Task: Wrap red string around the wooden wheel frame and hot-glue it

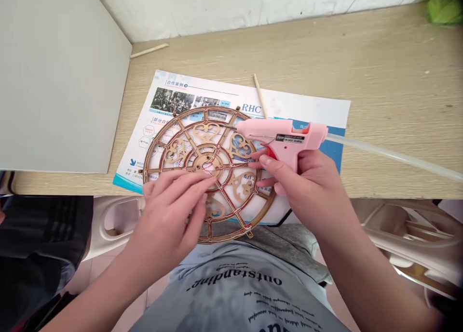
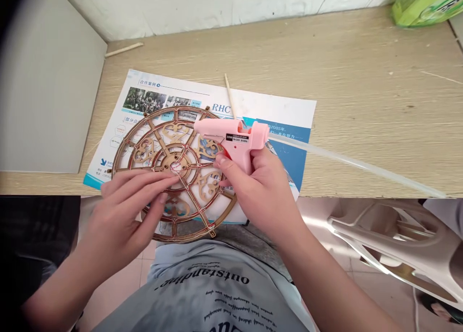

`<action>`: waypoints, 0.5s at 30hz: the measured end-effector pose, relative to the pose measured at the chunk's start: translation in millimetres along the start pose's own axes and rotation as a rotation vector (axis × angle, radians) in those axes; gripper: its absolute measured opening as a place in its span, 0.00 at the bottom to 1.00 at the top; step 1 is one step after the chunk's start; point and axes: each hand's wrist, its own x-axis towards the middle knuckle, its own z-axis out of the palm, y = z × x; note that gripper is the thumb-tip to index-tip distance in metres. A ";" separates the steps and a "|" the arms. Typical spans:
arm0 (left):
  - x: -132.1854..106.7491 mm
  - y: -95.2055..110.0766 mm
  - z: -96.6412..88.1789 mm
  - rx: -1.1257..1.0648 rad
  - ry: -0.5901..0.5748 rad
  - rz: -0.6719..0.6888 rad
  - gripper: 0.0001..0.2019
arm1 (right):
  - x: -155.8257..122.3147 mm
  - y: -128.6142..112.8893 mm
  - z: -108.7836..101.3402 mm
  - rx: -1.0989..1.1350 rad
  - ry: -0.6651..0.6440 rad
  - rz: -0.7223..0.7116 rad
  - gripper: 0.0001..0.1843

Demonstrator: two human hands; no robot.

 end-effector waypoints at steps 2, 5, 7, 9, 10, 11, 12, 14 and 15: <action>-7.6 -7.5 -0.4 -0.016 0.026 -0.033 0.18 | -2.9 -2.1 -2.6 -0.019 -0.005 -0.002 0.14; -5.1 -10.9 5.1 -0.009 0.037 -0.025 0.18 | -6.3 -5.4 -1.4 -0.070 -0.027 0.011 0.13; 4.0 -9.5 10.4 0.007 0.033 0.001 0.17 | -6.5 -6.1 3.4 -0.088 -0.053 0.006 0.13; 14.6 -7.8 15.5 0.024 0.018 0.038 0.16 | -5.5 -5.1 9.0 -0.094 -0.071 0.002 0.15; 19.3 -7.3 17.7 0.039 0.019 0.049 0.16 | -4.9 -4.2 11.4 -0.092 -0.075 0.005 0.15; 23.1 -7.3 19.6 0.049 0.008 0.061 0.16 | -4.3 -3.2 13.0 -0.086 -0.076 0.011 0.16; 26.1 -7.6 21.1 0.058 0.005 0.073 0.16 | -3.8 -2.2 14.0 -0.078 -0.075 0.018 0.17; 29.9 -9.1 23.2 0.081 0.006 0.093 0.15 | -3.0 -1.1 13.9 -0.065 -0.063 0.036 0.18; 31.1 -10.0 23.7 0.097 0.011 0.102 0.15 | -2.8 -1.0 13.2 -0.062 -0.056 0.044 0.19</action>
